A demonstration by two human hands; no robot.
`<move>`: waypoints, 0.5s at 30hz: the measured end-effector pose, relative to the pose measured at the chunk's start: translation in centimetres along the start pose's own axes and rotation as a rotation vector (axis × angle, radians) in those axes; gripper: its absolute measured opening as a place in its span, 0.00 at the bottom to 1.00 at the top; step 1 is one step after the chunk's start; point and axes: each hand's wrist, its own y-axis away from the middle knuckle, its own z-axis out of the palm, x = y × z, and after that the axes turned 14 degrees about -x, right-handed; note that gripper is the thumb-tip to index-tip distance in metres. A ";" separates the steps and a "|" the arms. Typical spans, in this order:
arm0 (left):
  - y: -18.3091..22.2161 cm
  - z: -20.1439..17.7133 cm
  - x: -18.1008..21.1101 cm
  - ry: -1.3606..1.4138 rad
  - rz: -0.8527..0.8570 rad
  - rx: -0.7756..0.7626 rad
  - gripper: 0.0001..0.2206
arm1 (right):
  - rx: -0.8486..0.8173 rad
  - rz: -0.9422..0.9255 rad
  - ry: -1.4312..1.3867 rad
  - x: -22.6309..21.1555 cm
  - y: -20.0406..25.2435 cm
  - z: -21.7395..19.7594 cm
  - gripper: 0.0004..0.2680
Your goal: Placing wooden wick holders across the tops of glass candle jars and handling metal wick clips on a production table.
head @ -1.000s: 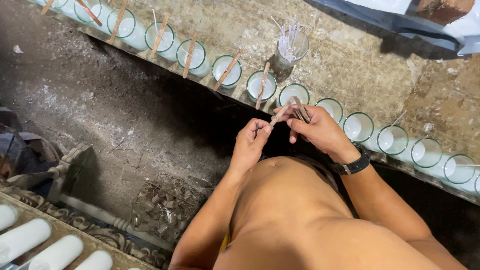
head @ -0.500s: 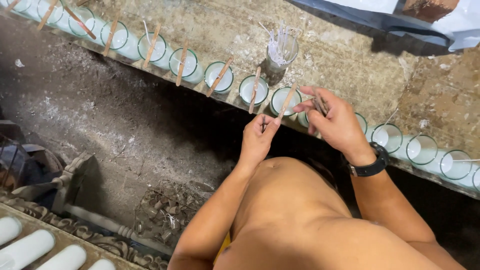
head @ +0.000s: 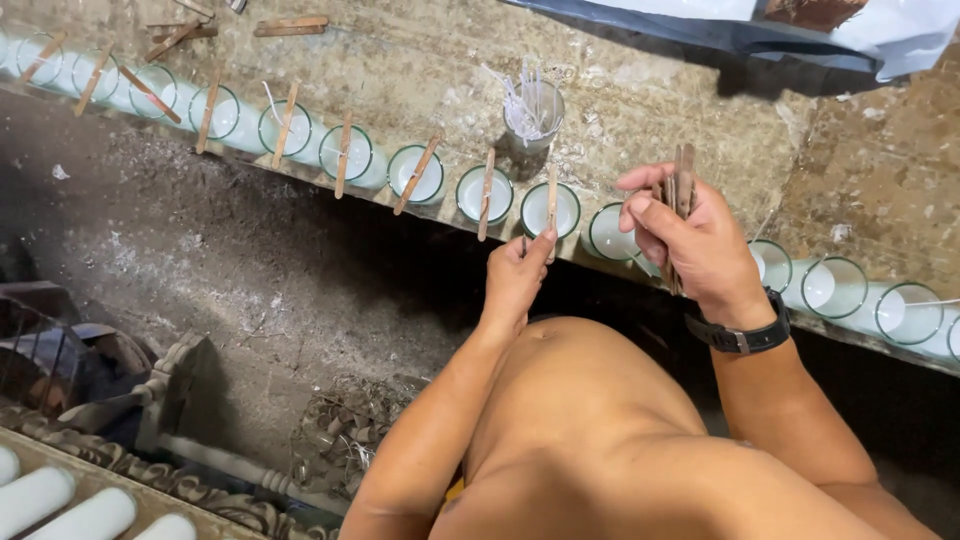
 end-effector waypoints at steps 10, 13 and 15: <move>1.8 -0.5 1.1 -0.009 -0.018 0.017 0.17 | -0.037 0.028 -0.507 0.8 -0.4 -1.8 0.08; 2.2 -1.5 0.0 -0.068 0.016 0.037 0.15 | -0.048 0.076 -0.790 1.6 -0.4 -2.9 0.09; 2.6 -1.7 0.3 -0.150 0.049 0.038 0.12 | -0.027 0.097 -0.840 2.3 -0.6 -3.5 0.09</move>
